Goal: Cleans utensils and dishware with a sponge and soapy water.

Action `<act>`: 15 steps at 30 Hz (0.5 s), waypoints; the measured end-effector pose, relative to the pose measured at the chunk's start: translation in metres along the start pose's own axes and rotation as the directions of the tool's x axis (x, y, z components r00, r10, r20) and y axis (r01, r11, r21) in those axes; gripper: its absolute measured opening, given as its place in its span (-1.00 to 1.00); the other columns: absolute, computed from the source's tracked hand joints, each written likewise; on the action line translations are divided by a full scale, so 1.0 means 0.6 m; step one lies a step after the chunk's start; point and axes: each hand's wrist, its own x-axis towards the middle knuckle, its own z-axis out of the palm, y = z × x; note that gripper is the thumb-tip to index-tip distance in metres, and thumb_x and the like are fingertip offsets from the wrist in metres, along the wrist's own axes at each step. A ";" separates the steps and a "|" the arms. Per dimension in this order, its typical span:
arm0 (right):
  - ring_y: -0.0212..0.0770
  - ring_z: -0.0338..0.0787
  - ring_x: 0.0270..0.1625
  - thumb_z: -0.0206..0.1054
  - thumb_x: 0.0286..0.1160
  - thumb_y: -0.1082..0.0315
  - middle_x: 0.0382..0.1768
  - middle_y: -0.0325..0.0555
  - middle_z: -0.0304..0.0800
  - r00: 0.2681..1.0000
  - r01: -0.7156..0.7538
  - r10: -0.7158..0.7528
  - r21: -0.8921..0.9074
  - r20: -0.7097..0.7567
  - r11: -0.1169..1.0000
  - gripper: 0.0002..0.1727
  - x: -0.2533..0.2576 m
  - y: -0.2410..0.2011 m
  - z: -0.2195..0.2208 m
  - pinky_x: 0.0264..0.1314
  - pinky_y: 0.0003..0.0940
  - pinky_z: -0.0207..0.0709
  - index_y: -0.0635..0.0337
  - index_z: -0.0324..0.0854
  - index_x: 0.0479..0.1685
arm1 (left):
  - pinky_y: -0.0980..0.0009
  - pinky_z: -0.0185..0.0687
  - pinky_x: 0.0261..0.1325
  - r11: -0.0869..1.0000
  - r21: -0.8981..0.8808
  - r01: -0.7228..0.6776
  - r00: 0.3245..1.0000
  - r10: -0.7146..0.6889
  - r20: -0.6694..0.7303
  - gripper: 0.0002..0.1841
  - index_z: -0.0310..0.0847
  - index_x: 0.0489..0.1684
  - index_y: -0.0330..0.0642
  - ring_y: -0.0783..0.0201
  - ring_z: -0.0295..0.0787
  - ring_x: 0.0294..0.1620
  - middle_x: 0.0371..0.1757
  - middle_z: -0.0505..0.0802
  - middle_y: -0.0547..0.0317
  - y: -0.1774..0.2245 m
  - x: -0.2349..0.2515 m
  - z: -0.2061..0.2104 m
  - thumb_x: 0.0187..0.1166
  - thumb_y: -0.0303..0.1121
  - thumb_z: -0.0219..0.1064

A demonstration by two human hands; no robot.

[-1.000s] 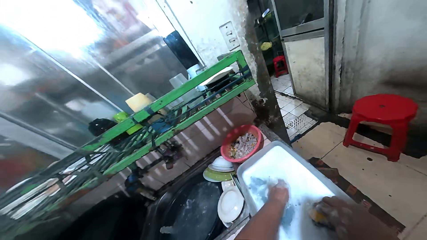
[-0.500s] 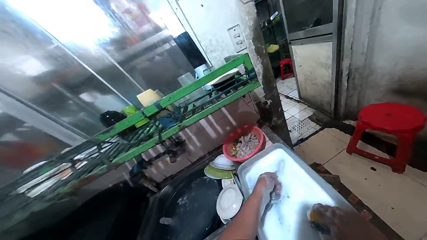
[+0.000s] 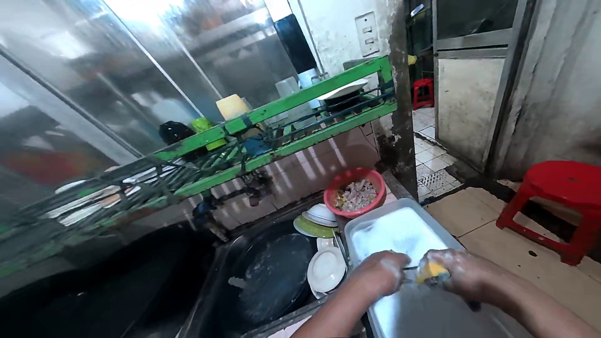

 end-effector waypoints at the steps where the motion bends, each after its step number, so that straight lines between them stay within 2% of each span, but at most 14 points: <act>1: 0.29 0.66 0.45 0.41 0.54 0.18 0.34 0.22 0.73 0.999 -0.040 0.041 0.032 -0.027 0.999 -0.47 -0.002 0.004 -0.001 0.51 0.38 0.41 0.04 0.57 0.51 | -0.14 0.52 0.49 0.996 -0.019 0.088 0.996 -0.088 0.025 -0.64 0.65 0.39 -0.22 -0.08 0.72 0.37 0.29 0.81 -0.15 -0.015 -0.007 -0.004 0.73 -0.31 0.21; 2: 0.26 0.67 0.46 0.42 0.54 0.14 0.34 0.20 0.74 0.996 -0.062 0.066 0.055 -0.061 0.997 -0.46 -0.003 0.008 0.000 0.53 0.36 0.40 0.01 0.56 0.52 | -0.04 0.62 0.36 0.983 -0.087 0.159 0.987 -0.156 0.039 -0.66 0.65 0.33 -0.27 0.00 0.79 0.19 0.16 0.83 -0.12 -0.027 -0.013 -0.009 0.77 -0.29 0.19; 3: 0.25 0.67 0.45 0.43 0.53 0.12 0.34 0.19 0.74 0.994 -0.066 0.072 0.069 -0.083 0.995 -0.45 -0.001 0.010 0.001 0.52 0.35 0.41 -0.01 0.56 0.53 | 0.14 0.70 0.11 0.959 -0.188 0.214 0.977 -0.205 0.065 -0.66 0.61 0.34 -0.28 0.14 0.80 -0.09 -0.02 0.83 -0.04 -0.032 -0.018 -0.012 0.83 -0.25 0.12; 4: 0.26 0.66 0.46 0.42 0.53 0.13 0.34 0.20 0.73 0.995 -0.063 0.069 0.081 -0.076 0.995 -0.44 0.001 0.004 0.000 0.53 0.36 0.39 -0.01 0.54 0.55 | 0.22 0.69 -0.05 0.932 -0.270 0.244 0.970 -0.228 0.088 -0.65 0.57 0.35 -0.28 0.20 0.76 -0.24 -0.12 0.81 -0.01 -0.030 -0.019 -0.013 0.86 -0.23 0.08; 6: 0.28 0.68 0.41 0.41 0.53 0.16 0.31 0.22 0.74 0.998 -0.007 0.013 0.114 -0.056 0.993 -0.45 0.005 -0.025 0.002 0.47 0.39 0.42 0.02 0.54 0.54 | 0.20 0.66 -0.10 0.923 -0.312 0.224 0.974 -0.198 0.113 -0.67 0.54 0.36 -0.30 0.17 0.72 -0.28 -0.12 0.79 -0.04 -0.016 -0.017 -0.008 0.85 -0.30 0.07; 8: 0.28 0.73 0.33 0.42 0.53 0.17 0.22 0.25 0.77 0.996 0.060 -0.049 0.154 -0.070 0.986 -0.48 0.007 -0.052 0.001 0.37 0.38 0.49 0.07 0.57 0.48 | 0.08 0.67 -0.05 0.934 -0.300 0.195 0.979 -0.165 0.121 -0.67 0.54 0.39 -0.33 0.06 0.73 -0.21 -0.01 0.79 -0.16 -0.001 -0.015 -0.011 0.72 -0.48 0.14; 9: 0.27 0.73 0.34 0.43 0.51 0.18 0.23 0.24 0.77 0.996 0.053 -0.041 0.165 -0.076 0.985 -0.47 0.008 -0.053 -0.001 0.38 0.36 0.49 0.06 0.56 0.48 | 0.14 0.65 -0.12 0.924 -0.329 0.195 0.980 -0.168 0.109 -0.66 0.54 0.40 -0.30 0.13 0.70 -0.27 -0.05 0.79 -0.11 -0.003 -0.018 -0.015 0.72 -0.47 0.13; 11: 0.23 0.67 0.44 0.46 0.49 0.18 0.34 0.21 0.72 0.996 -0.018 0.034 0.188 -0.082 0.982 -0.43 0.005 -0.036 -0.011 0.51 0.32 0.43 0.04 0.55 0.53 | 0.36 0.62 -0.27 0.860 -0.473 0.193 0.980 -0.194 0.046 -0.68 0.58 0.38 -0.25 0.34 0.65 -0.44 -0.26 0.79 0.10 -0.025 -0.032 -0.032 0.81 -0.31 0.14; 13: 0.20 0.57 0.56 0.49 0.43 0.28 0.48 0.20 0.62 0.988 -0.093 0.121 0.250 -0.100 0.964 -0.37 -0.008 -0.024 -0.023 0.62 0.27 0.34 0.06 0.52 0.57 | 0.44 0.63 -0.30 0.701 -0.705 0.106 0.975 -0.214 -0.065 -0.72 0.64 0.22 -0.33 0.41 0.67 -0.49 -0.35 0.81 0.17 -0.055 -0.046 -0.053 0.78 -0.33 0.17; 14: 0.18 0.57 0.55 0.50 0.36 0.37 0.48 0.21 0.62 0.979 -0.091 0.144 0.331 -0.141 0.939 -0.35 -0.013 -0.022 -0.023 0.60 0.24 0.36 0.09 0.53 0.56 | 0.46 0.67 -0.32 0.563 -0.826 0.003 0.962 -0.228 -0.152 -0.75 0.65 0.10 -0.37 0.41 0.72 -0.48 -0.36 0.84 0.17 -0.064 -0.047 -0.056 0.77 -0.36 0.16; 15: 0.15 0.59 0.53 0.50 0.29 0.41 0.46 0.21 0.62 0.969 -0.072 0.167 0.433 -0.184 0.898 -0.32 -0.012 -0.024 -0.017 0.58 0.21 0.39 0.12 0.53 0.55 | 0.44 0.73 -0.29 0.398 -0.909 -0.123 0.939 -0.250 -0.237 -0.74 0.64 0.07 -0.40 0.35 0.77 -0.44 -0.31 0.85 0.11 -0.064 -0.044 -0.053 0.78 -0.38 0.11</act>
